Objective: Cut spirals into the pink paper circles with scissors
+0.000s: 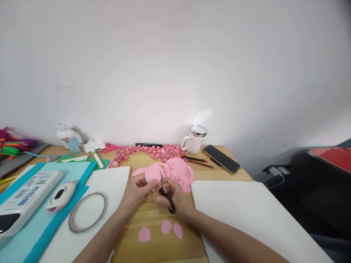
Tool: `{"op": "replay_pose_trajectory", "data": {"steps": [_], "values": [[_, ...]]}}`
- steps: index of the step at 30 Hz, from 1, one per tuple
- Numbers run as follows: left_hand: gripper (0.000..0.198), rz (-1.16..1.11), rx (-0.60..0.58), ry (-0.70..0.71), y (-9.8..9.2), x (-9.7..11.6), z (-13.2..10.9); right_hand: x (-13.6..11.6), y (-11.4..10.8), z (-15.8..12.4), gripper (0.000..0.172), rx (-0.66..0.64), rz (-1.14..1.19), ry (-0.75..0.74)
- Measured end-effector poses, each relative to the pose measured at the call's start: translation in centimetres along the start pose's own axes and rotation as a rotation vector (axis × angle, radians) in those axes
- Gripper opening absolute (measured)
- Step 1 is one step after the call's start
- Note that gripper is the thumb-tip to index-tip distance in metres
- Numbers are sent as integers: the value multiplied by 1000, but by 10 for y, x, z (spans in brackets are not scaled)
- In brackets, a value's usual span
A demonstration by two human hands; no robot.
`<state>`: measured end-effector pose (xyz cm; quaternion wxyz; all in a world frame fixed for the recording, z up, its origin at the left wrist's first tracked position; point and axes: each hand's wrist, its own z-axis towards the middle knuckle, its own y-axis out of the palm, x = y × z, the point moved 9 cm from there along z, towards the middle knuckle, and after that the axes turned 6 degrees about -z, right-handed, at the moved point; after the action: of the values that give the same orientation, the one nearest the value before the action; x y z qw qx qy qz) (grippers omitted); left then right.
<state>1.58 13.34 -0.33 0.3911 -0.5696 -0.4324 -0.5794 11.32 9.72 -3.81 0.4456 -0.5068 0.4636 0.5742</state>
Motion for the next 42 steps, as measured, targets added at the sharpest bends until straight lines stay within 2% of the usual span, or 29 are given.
{"op": "replay_pose_trajectory", "data": {"steps": [15, 19, 25, 28, 42], "values": [[21, -144, 37, -22, -2, 1, 1, 2, 1, 0, 29, 6, -3, 43], [24, -92, 78, -1, -6, 4, 1, 6, 2, 0, 34, -10, 6, 57], [31, 22, 9, -19, -2, 4, 1, -4, 1, 0, 43, -2, 6, -14], [32, 48, -11, -30, 0, 2, 1, -5, 0, 1, 44, 0, 18, -20], [35, 11, 34, -15, -3, 4, 0, -3, -2, 1, 41, 13, 10, -2]]}}
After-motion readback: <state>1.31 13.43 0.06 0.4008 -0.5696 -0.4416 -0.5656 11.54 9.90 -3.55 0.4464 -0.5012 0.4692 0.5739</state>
